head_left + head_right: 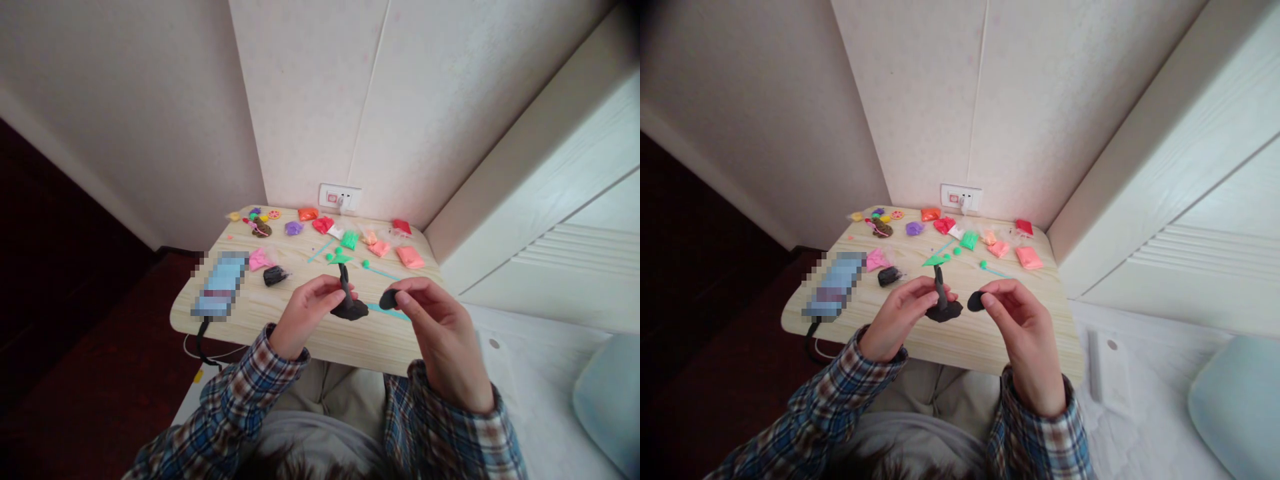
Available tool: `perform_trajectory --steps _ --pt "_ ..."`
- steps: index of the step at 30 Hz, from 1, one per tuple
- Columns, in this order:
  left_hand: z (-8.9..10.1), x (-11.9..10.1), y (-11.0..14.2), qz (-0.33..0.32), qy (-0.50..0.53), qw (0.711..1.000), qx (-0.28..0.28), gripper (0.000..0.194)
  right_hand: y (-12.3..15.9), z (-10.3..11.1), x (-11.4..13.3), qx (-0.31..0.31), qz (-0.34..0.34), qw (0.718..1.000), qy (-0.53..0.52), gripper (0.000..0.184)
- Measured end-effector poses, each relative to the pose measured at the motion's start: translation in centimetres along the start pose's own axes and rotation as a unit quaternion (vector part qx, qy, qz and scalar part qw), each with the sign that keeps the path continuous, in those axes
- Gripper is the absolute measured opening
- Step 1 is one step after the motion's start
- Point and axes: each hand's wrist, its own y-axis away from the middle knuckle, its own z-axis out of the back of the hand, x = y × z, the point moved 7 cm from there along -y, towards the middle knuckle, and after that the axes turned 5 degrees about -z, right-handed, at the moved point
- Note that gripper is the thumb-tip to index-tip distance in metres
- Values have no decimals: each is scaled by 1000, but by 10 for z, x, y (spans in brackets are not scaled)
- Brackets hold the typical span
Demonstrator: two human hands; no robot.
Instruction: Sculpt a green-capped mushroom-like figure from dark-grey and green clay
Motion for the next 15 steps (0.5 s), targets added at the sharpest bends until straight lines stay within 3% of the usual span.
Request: perform_trajectory --steps 8,15 --pt "-17 -7 12 29 36 999 -2 23 11 -17 22 -20 26 999 11 7" --pt "-20 -24 18 -10 -33 999 -3 18 11 -22 35 -6 55 995 87 6"
